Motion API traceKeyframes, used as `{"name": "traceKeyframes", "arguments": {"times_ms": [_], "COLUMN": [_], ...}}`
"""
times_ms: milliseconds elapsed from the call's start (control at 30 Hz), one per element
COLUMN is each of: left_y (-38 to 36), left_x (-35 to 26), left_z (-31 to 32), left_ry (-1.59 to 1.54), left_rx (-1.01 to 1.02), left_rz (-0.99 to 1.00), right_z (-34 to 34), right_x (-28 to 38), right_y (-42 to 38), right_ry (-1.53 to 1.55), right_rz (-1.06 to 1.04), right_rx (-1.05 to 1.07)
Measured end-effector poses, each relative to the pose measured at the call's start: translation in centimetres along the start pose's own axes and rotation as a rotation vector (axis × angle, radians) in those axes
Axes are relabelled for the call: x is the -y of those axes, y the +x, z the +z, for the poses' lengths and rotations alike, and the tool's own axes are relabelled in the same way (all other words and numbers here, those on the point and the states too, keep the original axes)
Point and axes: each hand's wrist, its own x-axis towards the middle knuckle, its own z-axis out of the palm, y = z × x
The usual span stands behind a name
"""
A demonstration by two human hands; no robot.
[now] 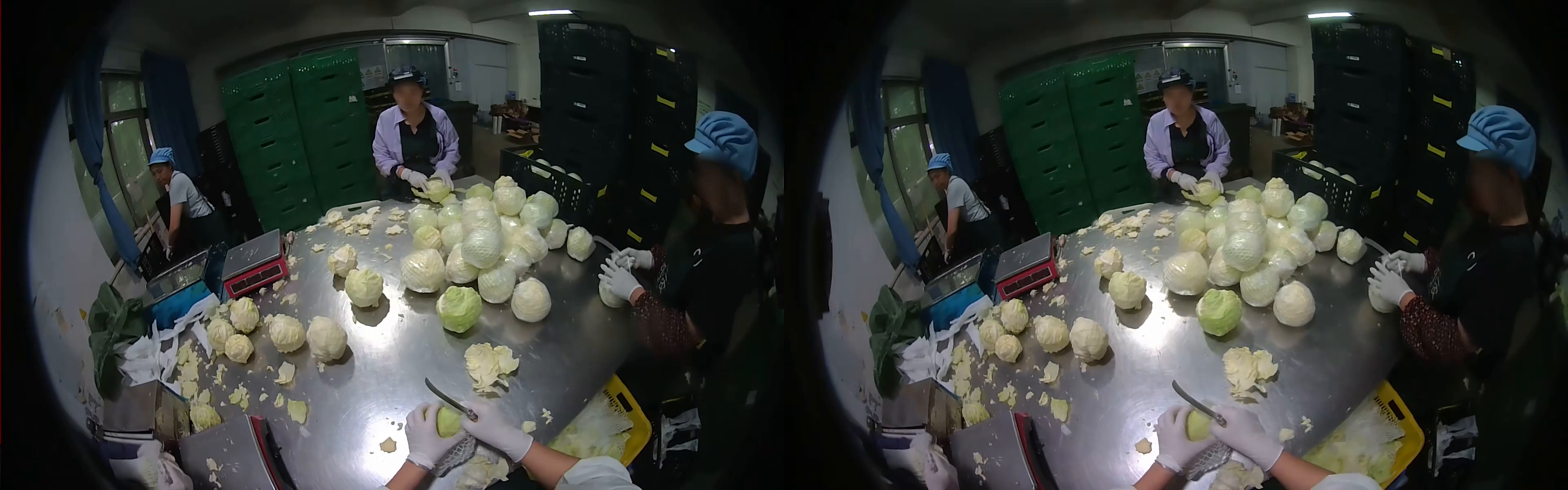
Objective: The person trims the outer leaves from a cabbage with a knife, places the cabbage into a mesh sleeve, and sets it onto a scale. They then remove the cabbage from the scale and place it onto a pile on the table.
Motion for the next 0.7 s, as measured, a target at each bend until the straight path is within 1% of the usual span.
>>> {"name": "traceKeyframes", "arguments": {"times_ms": [67,100,167,200,267,300,367,400,433,467,500,567,700], "left_y": [0.7,1.2,1.7,2.0,1.8,1.7,1.3,1.0,0.6,0.5,0.0,-1.5,-3.2], "left_x": [-0.7,-1.4,-2.6,-2.9,-3.4,-3.5,-2.7,-1.9,-1.0,-1.9,-1.9,-1.7,-1.3], "left_z": [0.1,0.1,0.0,0.2,0.9,1.0,1.4,1.6,1.8,-0.3,0.1,0.9,0.7], "left_ry": [0.106,0.109,0.218,0.229,0.235,0.243,0.227,0.189,0.151,0.188,0.191,0.084,0.016], "left_rx": [0.014,0.02,0.068,0.069,0.061,0.051,0.027,-0.016,-0.056,-0.033,-0.029,-0.069,-0.112], "left_rz": [0.063,0.07,0.073,0.094,0.113,0.122,0.148,0.139,0.128,0.112,0.114,0.003,-0.006], "right_z": [-0.1,-0.1,-0.1,-0.3,-1.2,-1.0,-0.1,0.5,1.3,2.0,2.2,2.1,5.2], "right_x": [-0.7,-1.4,-3.0,-3.8,-4.6,-5.5,-7.1,-7.5,-7.7,-7.5,-7.0,-6.0,-9.3], "right_y": [0.0,0.1,0.6,0.7,0.9,0.9,1.1,1.5,1.8,2.0,2.3,3.0,3.5], "right_ry": [-0.107,-0.103,-0.243,-0.242,-0.16,-0.16,0.028,0.028,0.172,0.319,0.323,0.447,0.407], "right_rz": [-0.061,-0.056,-0.041,-0.037,0.075,0.074,0.125,0.122,0.154,0.186,0.188,0.231,0.19], "right_rx": [-0.078,-0.085,-0.104,-0.113,-0.076,-0.084,-0.046,-0.048,-0.063,-0.077,-0.078,0.026,0.004]}}
